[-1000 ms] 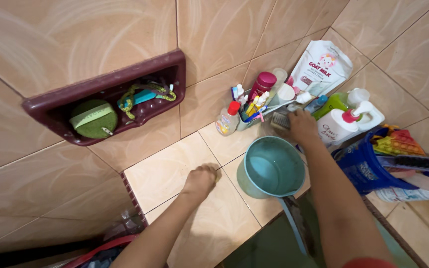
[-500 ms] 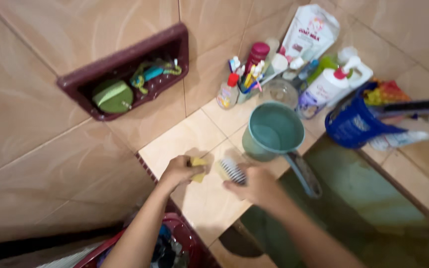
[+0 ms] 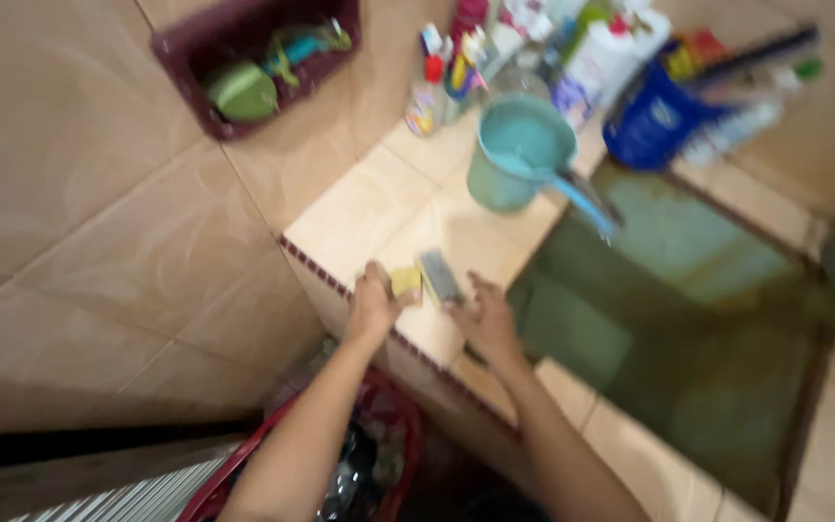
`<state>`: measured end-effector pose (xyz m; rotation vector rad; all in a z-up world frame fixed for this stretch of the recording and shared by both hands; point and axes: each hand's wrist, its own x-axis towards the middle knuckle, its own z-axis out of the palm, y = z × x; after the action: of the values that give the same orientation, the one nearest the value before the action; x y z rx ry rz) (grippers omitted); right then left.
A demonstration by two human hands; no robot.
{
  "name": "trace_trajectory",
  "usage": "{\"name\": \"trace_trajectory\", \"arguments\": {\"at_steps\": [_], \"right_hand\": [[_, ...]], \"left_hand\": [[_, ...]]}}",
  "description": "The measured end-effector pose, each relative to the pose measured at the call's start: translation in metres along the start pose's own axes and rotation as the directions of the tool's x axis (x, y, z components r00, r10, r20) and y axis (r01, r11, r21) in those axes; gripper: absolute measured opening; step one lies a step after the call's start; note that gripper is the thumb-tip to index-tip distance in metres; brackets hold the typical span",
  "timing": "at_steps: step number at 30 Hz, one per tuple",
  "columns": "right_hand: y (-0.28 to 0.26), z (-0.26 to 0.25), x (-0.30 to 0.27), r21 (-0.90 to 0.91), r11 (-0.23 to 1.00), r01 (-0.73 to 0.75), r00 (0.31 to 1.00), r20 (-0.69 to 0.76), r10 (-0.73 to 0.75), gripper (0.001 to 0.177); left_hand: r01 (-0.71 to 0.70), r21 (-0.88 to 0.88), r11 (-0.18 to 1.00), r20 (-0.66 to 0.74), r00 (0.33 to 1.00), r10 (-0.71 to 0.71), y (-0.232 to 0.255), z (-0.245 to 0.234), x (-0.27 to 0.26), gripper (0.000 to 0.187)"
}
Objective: The person pours liquid from a large white bottle into a smaller bottle, then transfers water from a blue jug into a black bucket. They then wash a dark garment on the floor using a bar of soap and a brush, scrubbing the fabric before rinsing it in the bucket.
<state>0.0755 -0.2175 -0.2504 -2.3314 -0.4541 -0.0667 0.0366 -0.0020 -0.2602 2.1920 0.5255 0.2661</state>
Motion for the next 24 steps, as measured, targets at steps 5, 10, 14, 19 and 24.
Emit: {"name": "trace_trajectory", "arguments": {"at_steps": [5, 10, 14, 19, 24], "right_hand": [[0.028, -0.045, -0.136, 0.269, 0.961, -0.070, 0.956, -0.255, 0.142, 0.059], [0.088, -0.060, -0.313, 0.299, 0.925, -0.234, 0.826, -0.441, 0.351, 0.044], [0.160, -0.031, -0.462, 0.266, 0.772, -0.577, 0.606, -0.494, 0.623, 0.034], [0.231, 0.031, -0.607, 0.216, 0.571, -0.792, 0.502, -0.302, 0.810, 0.038], [0.285, 0.096, -0.692, 0.240, 0.288, -0.927, 0.293, -0.012, 0.956, 0.040]], "left_hand": [[-0.249, -0.175, 0.953, -0.139, 0.964, 0.226, -0.012, -0.021, -0.081, 0.057], [-0.213, -0.170, 0.962, 0.170, 0.955, 0.242, -0.073, 0.006, -0.194, 0.045], [-0.192, -0.226, 0.955, 0.378, 0.886, 0.267, -0.141, 0.053, -0.270, 0.042], [-0.076, -0.035, 0.997, 0.584, 0.807, 0.082, -0.234, 0.130, -0.346, 0.044], [0.073, 0.118, 0.990, 0.662, 0.737, -0.133, -0.342, 0.247, -0.404, 0.053]]}}
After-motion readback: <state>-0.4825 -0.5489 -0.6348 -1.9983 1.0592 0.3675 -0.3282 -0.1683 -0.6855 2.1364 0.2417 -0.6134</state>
